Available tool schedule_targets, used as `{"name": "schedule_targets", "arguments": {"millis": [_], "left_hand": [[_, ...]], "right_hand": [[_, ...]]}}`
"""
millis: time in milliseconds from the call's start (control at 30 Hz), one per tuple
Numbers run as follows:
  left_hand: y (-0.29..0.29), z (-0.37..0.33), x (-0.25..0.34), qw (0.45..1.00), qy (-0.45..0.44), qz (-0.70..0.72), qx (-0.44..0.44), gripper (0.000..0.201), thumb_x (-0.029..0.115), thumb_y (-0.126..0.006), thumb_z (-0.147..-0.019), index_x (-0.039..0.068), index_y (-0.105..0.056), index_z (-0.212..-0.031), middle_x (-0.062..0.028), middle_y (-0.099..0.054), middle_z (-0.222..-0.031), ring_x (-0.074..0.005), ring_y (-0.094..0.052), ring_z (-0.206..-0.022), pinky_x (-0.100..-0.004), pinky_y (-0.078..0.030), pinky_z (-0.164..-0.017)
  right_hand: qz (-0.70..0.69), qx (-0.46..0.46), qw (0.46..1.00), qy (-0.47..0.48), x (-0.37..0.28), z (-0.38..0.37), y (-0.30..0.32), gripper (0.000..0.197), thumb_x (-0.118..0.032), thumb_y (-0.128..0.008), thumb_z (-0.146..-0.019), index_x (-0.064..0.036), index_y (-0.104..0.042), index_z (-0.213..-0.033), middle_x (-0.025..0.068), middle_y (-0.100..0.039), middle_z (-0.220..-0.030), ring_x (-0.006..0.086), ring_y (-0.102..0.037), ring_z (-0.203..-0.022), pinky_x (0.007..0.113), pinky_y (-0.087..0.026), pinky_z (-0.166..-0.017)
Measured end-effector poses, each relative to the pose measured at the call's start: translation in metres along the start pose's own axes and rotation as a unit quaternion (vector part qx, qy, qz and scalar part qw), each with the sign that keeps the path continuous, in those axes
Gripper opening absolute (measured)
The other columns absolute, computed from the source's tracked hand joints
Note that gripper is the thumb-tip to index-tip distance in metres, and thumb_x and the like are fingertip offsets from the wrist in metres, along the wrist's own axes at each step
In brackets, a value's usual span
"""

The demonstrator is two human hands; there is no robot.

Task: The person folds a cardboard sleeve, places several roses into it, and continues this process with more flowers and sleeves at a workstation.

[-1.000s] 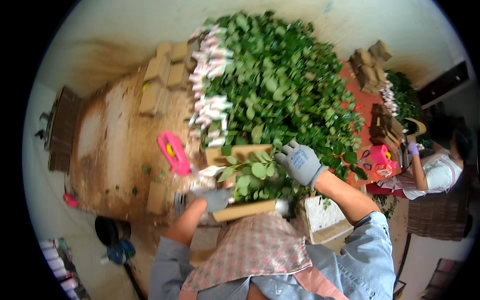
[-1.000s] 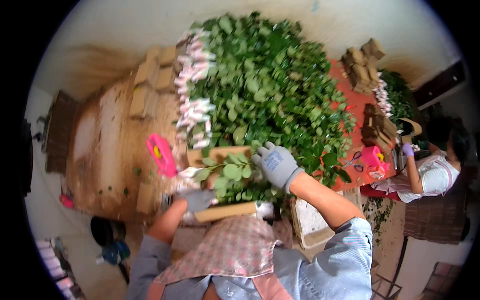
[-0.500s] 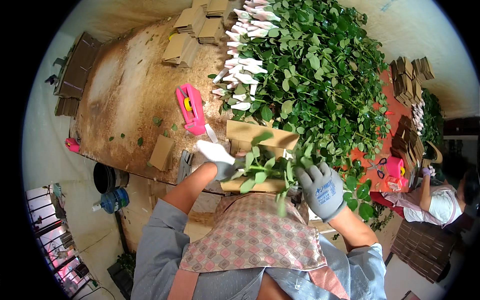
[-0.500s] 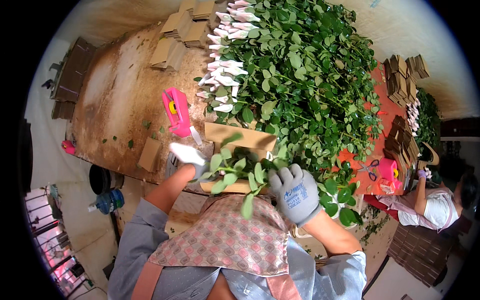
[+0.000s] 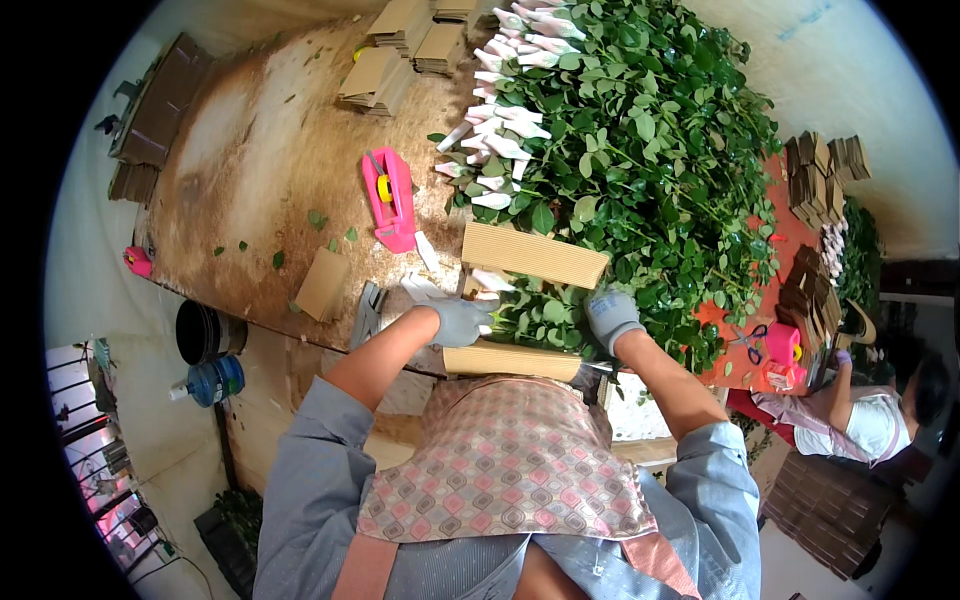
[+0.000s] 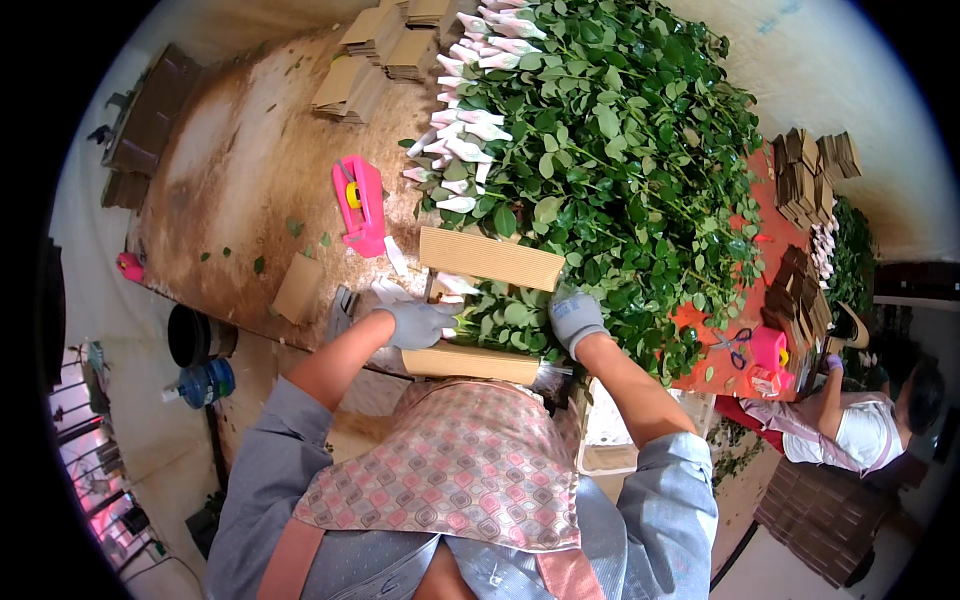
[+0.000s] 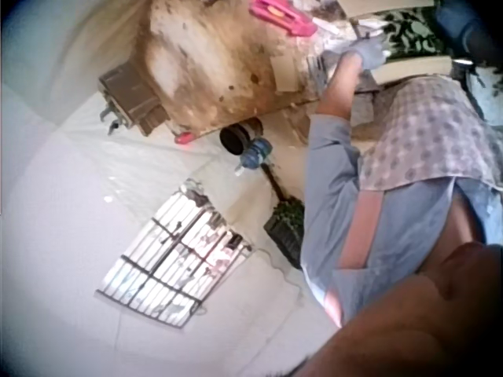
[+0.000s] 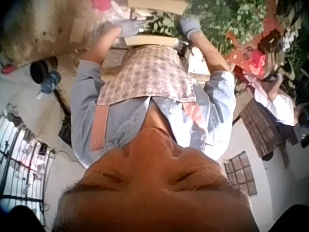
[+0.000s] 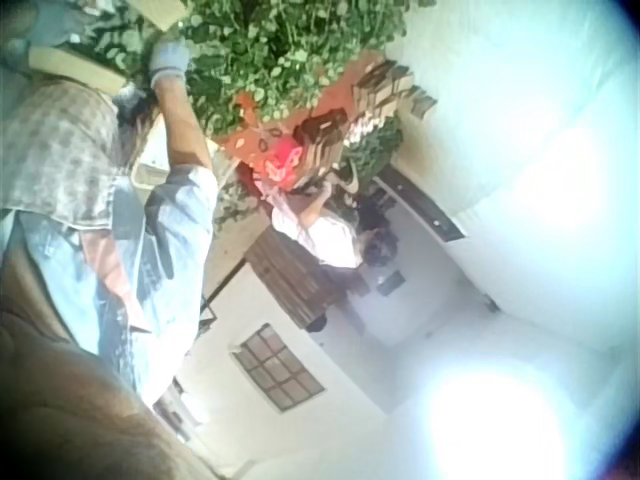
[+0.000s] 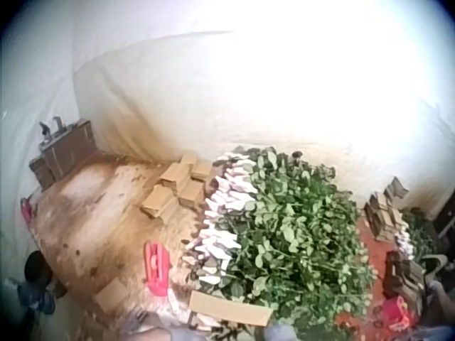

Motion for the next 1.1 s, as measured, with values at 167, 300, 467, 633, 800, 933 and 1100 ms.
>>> {"name": "schedule_targets", "arguments": {"millis": [167,300,467,633,800,933,1100], "left_hand": [[0.004,0.008,0.005,1.000,-0.008,0.021,0.014,0.055,0.018,-0.036,-0.095,0.026,-0.050,-0.148,-0.0004,-0.026,-0.166,-0.0349,-0.043,-0.141,-0.0458,-0.035,-0.117],[-0.003,0.001,-0.002,0.999,0.007,0.024,-0.032,0.054,0.019,-0.039,-0.095,0.026,-0.051,-0.147,-0.0031,-0.029,-0.165,-0.0337,-0.050,-0.136,-0.0441,-0.039,-0.114],[0.002,0.002,-0.001,0.999,-0.016,-0.002,0.042,0.051,0.018,-0.041,-0.095,0.022,-0.053,-0.144,-0.0058,-0.037,-0.161,-0.0338,-0.054,-0.131,-0.0452,-0.041,-0.111],[0.011,0.014,0.007,0.997,-0.033,0.035,0.067,0.048,0.017,-0.044,-0.096,0.016,-0.055,-0.142,-0.0095,-0.042,-0.157,-0.0342,-0.055,-0.129,-0.0458,-0.042,-0.110],[0.058,0.013,0.004,0.964,-0.085,0.059,0.243,0.035,0.020,-0.057,-0.094,0.012,-0.065,-0.127,-0.0134,-0.060,-0.136,-0.0344,-0.062,-0.117,-0.0476,-0.048,-0.100],[0.068,-0.004,-0.023,0.924,-0.043,-0.088,0.371,0.029,0.023,-0.063,-0.091,0.015,-0.068,-0.118,-0.0126,-0.070,-0.115,-0.0332,-0.065,-0.106,-0.0481,-0.051,-0.088],[0.054,-0.031,-0.045,0.916,-0.052,-0.152,0.368,0.027,0.015,-0.063,-0.087,0.013,-0.070,-0.113,-0.0122,-0.070,-0.111,-0.0343,-0.066,-0.105,-0.0469,-0.052,-0.088]], "right_hand": [[0.027,0.106,0.994,-0.002,-0.035,0.032,0.057,0.020,-0.017,-0.059,-0.090,-0.0127,-0.076,-0.098,0.0115,-0.075,-0.098,0.0289,-0.073,-0.091,0.040,-0.057,-0.071],[-0.137,0.126,0.975,0.123,-0.092,0.026,0.118,0.026,-0.014,-0.056,-0.090,-0.0022,-0.067,-0.110,0.0142,-0.072,-0.100,0.0279,-0.072,-0.089,0.038,-0.059,-0.069],[-0.103,0.212,0.962,0.138,-0.115,-0.076,0.075,0.030,-0.018,-0.051,-0.097,-0.0032,-0.065,-0.119,0.0165,-0.071,-0.111,0.0320,-0.069,-0.100,0.045,-0.055,-0.080],[-0.149,0.208,0.953,0.165,-0.110,-0.083,0.057,0.029,-0.014,-0.053,-0.094,-0.0045,-0.065,-0.118,0.0188,-0.071,-0.112,0.0362,-0.068,-0.102,0.048,-0.052,-0.086],[-0.136,0.213,0.955,0.156,-0.102,-0.086,0.045,0.029,-0.013,-0.052,-0.095,-0.0047,-0.063,-0.120,0.0185,-0.070,-0.111,0.0365,-0.067,-0.102,0.047,-0.052,-0.086],[-0.186,0.310,0.919,0.155,-0.102,-0.095,0.043,0.027,-0.015,-0.050,-0.097,-0.0063,-0.063,-0.118,0.0170,-0.069,-0.109,0.0355,-0.066,-0.099,0.046,-0.051,-0.086],[-0.380,0.237,0.887,0.108,-0.085,-0.095,0.047,0.025,-0.017,-0.046,-0.101,-0.0055,-0.063,-0.114,0.0180,-0.067,-0.110,0.0349,-0.064,-0.102,0.043,-0.049,-0.089]]}}
Point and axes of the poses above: each hand's wrist, its own z-axis away from the middle knuckle, its own y-axis out of the back of the hand, x = y × z, the point moved 7 cm from there along -z, towards the middle knuckle
